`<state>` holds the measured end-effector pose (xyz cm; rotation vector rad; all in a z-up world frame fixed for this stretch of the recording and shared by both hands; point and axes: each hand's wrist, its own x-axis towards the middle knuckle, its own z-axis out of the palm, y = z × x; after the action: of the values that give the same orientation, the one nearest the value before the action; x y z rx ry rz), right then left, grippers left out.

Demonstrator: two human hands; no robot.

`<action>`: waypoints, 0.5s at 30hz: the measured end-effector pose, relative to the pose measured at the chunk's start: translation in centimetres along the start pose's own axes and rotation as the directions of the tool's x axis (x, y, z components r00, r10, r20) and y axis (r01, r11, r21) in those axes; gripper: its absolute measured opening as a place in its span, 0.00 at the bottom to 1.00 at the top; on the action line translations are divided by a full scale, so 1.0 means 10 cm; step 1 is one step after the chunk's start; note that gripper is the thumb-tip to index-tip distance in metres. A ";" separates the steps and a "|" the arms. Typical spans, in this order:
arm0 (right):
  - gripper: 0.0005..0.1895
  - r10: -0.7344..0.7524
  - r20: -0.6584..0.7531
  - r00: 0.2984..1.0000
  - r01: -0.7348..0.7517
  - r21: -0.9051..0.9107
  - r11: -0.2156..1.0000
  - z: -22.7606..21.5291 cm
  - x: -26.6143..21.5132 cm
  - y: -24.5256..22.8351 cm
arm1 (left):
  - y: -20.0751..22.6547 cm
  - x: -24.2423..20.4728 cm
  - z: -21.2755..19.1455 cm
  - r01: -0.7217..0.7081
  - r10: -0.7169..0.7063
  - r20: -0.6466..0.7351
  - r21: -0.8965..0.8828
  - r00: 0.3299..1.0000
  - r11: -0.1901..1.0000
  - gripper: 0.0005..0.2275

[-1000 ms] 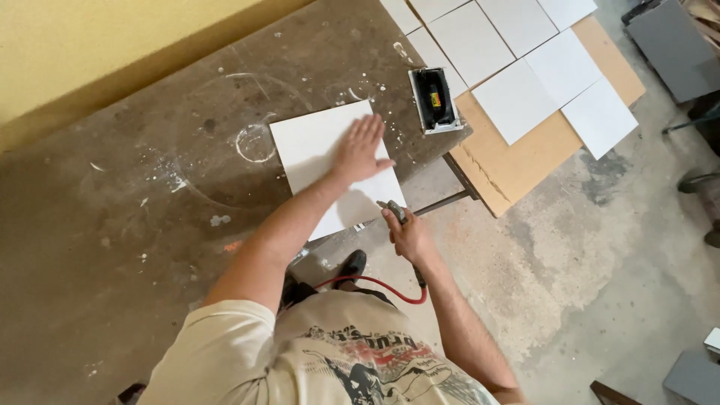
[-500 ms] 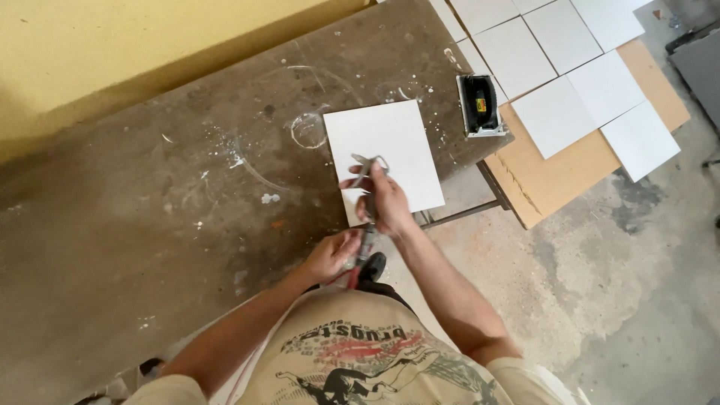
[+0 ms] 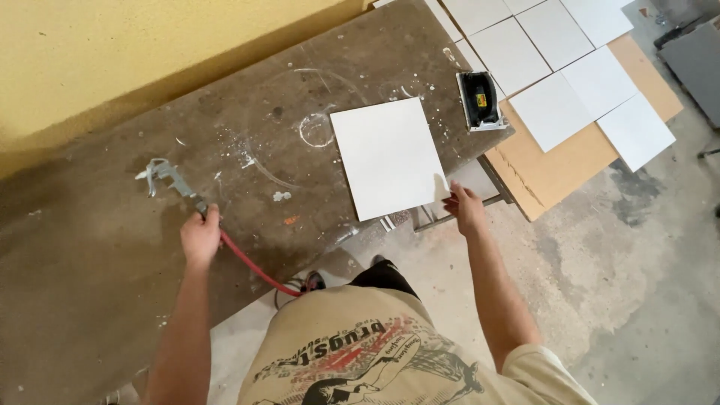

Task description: The person sands the surface of a white rectangular panel using a sanding block, then uses an air blower to remove dust. They place the panel on a table with other panels and repeat the sanding and blowing process on another panel.

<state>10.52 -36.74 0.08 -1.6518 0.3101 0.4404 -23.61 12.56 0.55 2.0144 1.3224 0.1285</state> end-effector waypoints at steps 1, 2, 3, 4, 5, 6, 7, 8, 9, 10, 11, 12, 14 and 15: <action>0.35 -0.002 0.010 1.000 0.002 0.001 1.000 0.00 0.07 0.11 | -0.12 0.11 0.06 0.004 -0.004 -0.010 -0.001 1.000 1.000 0.27; 0.31 0.078 0.134 0.988 -0.098 0.148 0.984 -0.01 0.14 0.22 | -0.23 0.21 0.13 -0.011 0.014 -0.015 0.133 1.000 0.991 0.30; 0.28 0.133 0.272 0.953 -0.209 0.273 0.939 -0.01 0.25 0.29 | -0.33 0.32 0.20 -0.021 0.028 -0.024 0.260 0.999 0.965 0.33; 0.28 0.126 0.287 0.949 -0.206 0.269 0.941 0.04 0.26 0.28 | -0.33 0.39 0.23 -0.011 0.022 -0.040 0.255 0.999 0.967 0.33; 0.23 0.099 0.369 0.924 -0.226 0.318 0.921 0.07 0.27 0.28 | -0.37 0.42 0.27 0.039 -0.012 -0.073 0.384 0.997 0.922 0.30; 0.17 0.069 0.448 0.892 -0.252 0.364 0.897 0.09 0.28 0.28 | -0.41 0.44 0.32 0.093 -0.044 -0.108 0.504 0.993 0.859 0.29; 0.17 0.065 0.474 0.878 -0.253 0.345 0.904 0.09 0.35 0.33 | -0.30 0.30 0.29 0.122 -0.065 -0.132 0.489 0.989 0.864 0.29; 0.18 0.059 0.470 0.881 -0.250 0.357 0.900 0.09 0.40 0.37 | -0.19 0.16 0.26 0.099 0.015 -0.205 0.532 0.979 0.841 0.30; 0.18 0.056 0.470 0.881 -0.250 0.362 0.898 0.09 0.48 0.41 | -0.09 0.00 0.23 0.089 0.090 -0.275 0.575 0.957 0.813 0.31; 0.18 0.055 0.501 0.864 -0.253 0.337 0.907 0.08 0.55 0.49 | -0.02 -0.11 0.28 0.126 0.059 -0.302 0.558 0.951 0.820 0.31; 0.16 0.023 0.496 0.868 -0.214 0.332 0.919 0.08 0.64 0.55 | 0.03 -0.25 0.31 0.098 0.124 -0.395 0.497 0.910 0.862 0.27; 0.17 -0.011 0.492 0.871 -0.175 0.330 0.928 0.08 0.73 0.61 | 0.06 -0.39 0.34 0.062 0.182 -0.488 0.443 0.853 0.894 0.25; 0.15 -0.046 0.546 0.836 -0.160 0.324 0.932 0.10 0.69 0.40 | 0.35 -0.83 0.54 0.055 0.126 -0.529 0.313 0.839 0.948 0.22; 0.14 -0.076 0.547 0.833 -0.148 0.353 0.924 0.04 0.59 0.36 | 0.48 -1.07 0.64 -0.012 0.121 -0.526 0.207 0.842 0.978 0.20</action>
<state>14.07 -36.47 -5.80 -1.0727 -0.0145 0.8126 -22.18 -0.60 1.80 2.2913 1.6547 0.6644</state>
